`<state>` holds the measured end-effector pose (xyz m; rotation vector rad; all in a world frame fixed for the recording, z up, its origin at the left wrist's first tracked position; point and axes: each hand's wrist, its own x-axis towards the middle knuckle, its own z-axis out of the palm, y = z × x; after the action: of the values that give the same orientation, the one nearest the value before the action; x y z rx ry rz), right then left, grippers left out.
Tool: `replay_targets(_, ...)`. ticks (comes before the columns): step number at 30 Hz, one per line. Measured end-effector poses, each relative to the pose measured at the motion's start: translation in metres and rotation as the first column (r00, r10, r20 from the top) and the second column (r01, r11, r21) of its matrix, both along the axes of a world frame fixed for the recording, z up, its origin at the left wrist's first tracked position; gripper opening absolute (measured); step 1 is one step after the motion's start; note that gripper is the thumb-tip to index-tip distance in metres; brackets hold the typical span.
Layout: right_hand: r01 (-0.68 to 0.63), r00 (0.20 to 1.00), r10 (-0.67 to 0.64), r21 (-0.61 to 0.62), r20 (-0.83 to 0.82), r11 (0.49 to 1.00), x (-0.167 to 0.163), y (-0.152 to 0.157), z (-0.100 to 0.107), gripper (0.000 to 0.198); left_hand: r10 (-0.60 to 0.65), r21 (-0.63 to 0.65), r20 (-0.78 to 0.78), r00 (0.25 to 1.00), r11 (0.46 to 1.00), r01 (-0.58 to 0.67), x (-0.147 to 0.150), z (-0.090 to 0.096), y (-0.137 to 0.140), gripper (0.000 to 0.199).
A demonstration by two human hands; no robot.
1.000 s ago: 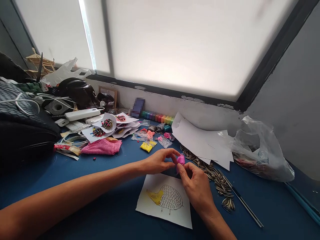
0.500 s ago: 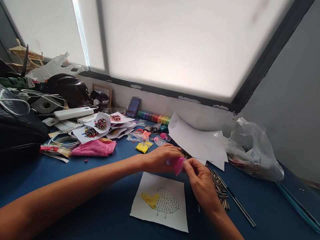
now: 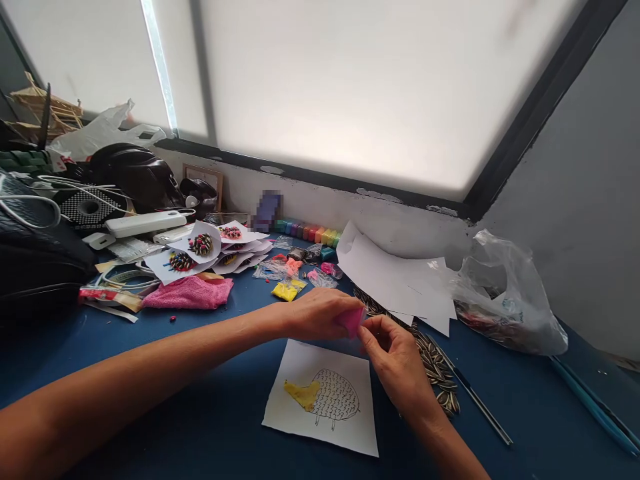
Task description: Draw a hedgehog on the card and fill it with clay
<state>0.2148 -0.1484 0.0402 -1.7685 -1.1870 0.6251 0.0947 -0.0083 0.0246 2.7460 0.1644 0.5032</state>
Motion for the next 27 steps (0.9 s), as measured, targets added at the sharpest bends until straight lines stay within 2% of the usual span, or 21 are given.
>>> replay_targets(6, -0.018, 0.999, 0.019, 0.006, -0.039, 1.0, 0.003, -0.002, -0.002, 0.045, -0.063, -0.058, -0.024, 0.998, 0.996, 0.061, -0.003, 0.007, -0.001, 0.034)
replay_targets(13, -0.062, 0.996, 0.065, 0.048, -0.067, 0.997, 0.006, -0.002, -0.003, 0.046, -0.04, -0.177, -0.015, 0.999, 0.984, 0.036, -0.002, 0.016, 0.001, 0.035)
replay_targets(27, -0.053, 0.991, 0.059, 0.052, -0.118, 0.997, 0.01, -0.004, -0.005, 0.045, -0.077, -0.371, -0.023, 0.997, 0.926, 0.062, -0.005, 0.016, 0.004, 0.035)
